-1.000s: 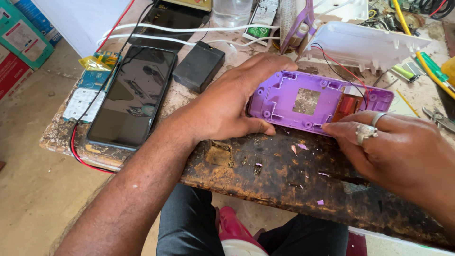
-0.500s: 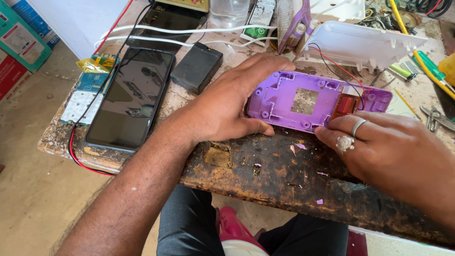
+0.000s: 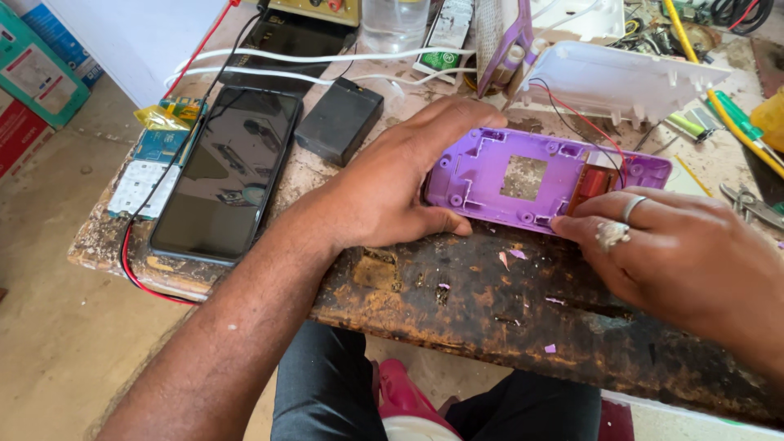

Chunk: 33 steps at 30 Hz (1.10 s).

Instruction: The person assembles a purple plastic device by inserting a battery, connecting wires, and closing the casing. They use pliers to trim plastic and a screwdriver to adjust internal components before snapping the cover shut.

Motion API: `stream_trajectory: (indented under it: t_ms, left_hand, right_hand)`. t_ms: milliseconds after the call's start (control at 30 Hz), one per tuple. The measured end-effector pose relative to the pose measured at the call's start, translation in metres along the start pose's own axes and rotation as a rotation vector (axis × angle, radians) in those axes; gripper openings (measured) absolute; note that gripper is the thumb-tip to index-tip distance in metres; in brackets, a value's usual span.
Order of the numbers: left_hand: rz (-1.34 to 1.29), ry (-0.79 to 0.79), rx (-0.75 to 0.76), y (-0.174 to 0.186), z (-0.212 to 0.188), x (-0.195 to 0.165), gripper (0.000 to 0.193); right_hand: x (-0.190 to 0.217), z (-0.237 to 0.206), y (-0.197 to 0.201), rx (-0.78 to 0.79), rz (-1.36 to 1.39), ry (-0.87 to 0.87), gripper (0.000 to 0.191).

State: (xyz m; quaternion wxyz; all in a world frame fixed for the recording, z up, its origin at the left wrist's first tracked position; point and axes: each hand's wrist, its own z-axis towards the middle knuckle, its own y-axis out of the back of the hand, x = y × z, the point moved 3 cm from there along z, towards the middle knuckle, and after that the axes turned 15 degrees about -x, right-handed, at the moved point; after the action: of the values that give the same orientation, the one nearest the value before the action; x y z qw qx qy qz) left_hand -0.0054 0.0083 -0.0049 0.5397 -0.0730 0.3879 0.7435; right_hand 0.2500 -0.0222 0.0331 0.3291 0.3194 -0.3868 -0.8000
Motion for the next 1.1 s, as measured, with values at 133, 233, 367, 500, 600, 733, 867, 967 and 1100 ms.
stream_trajectory:
  t_ms: [133,233,367,500,600,733,867,967,1100]
  left_hand:
    - [-0.011,0.020,0.004,0.002,-0.002,-0.001,0.103]
    - [-0.016,0.038,0.014,-0.001,-0.001,-0.001,0.102]
    - [0.023,0.025,0.010,-0.002,0.000,-0.001,0.104]
    - [0.007,0.037,0.014,-0.001,-0.001,-0.001,0.104]
    - [0.012,0.030,0.012,0.000,-0.001,-0.001,0.104]
    - [0.013,0.008,0.010,0.000,-0.001,-0.002,0.103]
    - [-0.032,0.028,0.010,0.001,-0.003,-0.003,0.103]
    - [-0.041,-0.051,-0.008,0.003,-0.003,-0.004,0.103]
    - [-0.012,-0.018,0.000,0.001,-0.002,-0.003,0.103]
  right_hand:
    - [-0.003,-0.003,0.001,-0.091,0.041,-0.095,0.014]
    - [-0.001,-0.004,0.001,-0.093,0.080,-0.083,0.019]
    - [0.006,-0.002,0.002,-0.082,0.037,-0.034,0.011]
    - [0.009,0.002,0.003,-0.041,0.021,0.023,0.024]
    - [0.006,0.004,0.000,0.014,-0.021,0.063,0.029]
    - [0.004,0.003,-0.004,0.051,-0.021,0.072,0.029]
    - [0.004,0.001,-0.007,0.074,-0.069,0.064,0.025]
    - [0.003,0.000,-0.007,0.043,-0.077,0.085,0.025]
    - [0.000,0.000,-0.003,-0.011,0.006,0.112,0.027]
